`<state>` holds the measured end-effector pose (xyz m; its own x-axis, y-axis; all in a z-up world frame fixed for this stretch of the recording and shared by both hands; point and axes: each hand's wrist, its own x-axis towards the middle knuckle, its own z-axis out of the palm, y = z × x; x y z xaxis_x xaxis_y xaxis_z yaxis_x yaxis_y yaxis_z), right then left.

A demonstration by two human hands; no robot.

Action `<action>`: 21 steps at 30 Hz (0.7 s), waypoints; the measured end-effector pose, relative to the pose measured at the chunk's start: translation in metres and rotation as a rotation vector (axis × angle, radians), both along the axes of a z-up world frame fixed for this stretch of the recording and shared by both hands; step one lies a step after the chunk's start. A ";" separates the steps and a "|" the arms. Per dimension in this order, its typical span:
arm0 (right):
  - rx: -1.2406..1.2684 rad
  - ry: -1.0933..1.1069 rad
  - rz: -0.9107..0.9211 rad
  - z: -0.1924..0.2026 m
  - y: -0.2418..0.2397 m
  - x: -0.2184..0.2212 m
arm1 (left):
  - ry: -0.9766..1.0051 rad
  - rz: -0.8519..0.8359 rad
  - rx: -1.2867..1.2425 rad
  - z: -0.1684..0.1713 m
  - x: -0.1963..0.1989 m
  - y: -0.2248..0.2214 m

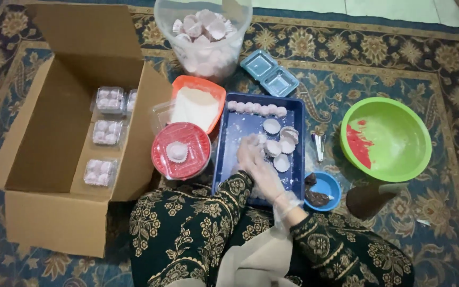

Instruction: Packing small pink food items into plastic containers and then into a cardboard box.

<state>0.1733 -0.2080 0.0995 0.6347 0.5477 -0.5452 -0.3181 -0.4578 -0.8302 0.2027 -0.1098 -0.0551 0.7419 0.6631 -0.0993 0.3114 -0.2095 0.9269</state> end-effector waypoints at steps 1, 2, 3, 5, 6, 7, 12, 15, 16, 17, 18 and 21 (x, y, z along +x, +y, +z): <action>0.001 0.000 -0.001 0.002 0.000 0.001 | 0.000 -0.001 0.001 -0.008 0.003 -0.006; -0.050 0.015 0.025 0.004 0.000 0.001 | 0.068 0.008 -0.025 -0.017 0.006 -0.012; -0.099 0.031 0.052 0.006 0.001 0.002 | 0.136 0.018 -0.050 -0.025 0.008 -0.017; -0.058 -0.011 0.034 -0.032 -0.009 0.018 | 0.206 0.028 -0.075 -0.043 0.011 -0.032; -0.016 -0.054 0.016 -0.051 -0.014 0.025 | 0.274 0.037 -0.101 -0.052 0.012 -0.040; -0.016 -0.056 0.012 -0.045 -0.018 0.020 | 0.273 0.033 -0.100 -0.057 0.020 -0.031; 0.030 -0.199 0.216 -0.087 -0.031 0.064 | 0.550 0.058 -0.210 -0.086 0.061 0.029; -0.441 -0.657 0.324 -0.151 -0.043 0.150 | 0.584 -0.125 0.156 -0.075 0.071 0.040; -0.444 -0.649 0.327 -0.138 -0.041 0.160 | 0.592 -0.126 0.152 -0.052 0.067 0.039; -0.477 -0.722 0.319 -0.124 -0.038 0.170 | 0.609 -0.174 0.214 -0.028 0.065 0.039; -0.511 -0.796 0.311 -0.110 -0.035 0.181 | 0.624 -0.223 0.276 -0.004 0.063 0.039; -0.664 -0.952 0.374 -0.135 -0.016 0.218 | 0.661 -0.233 0.362 -0.002 0.077 0.036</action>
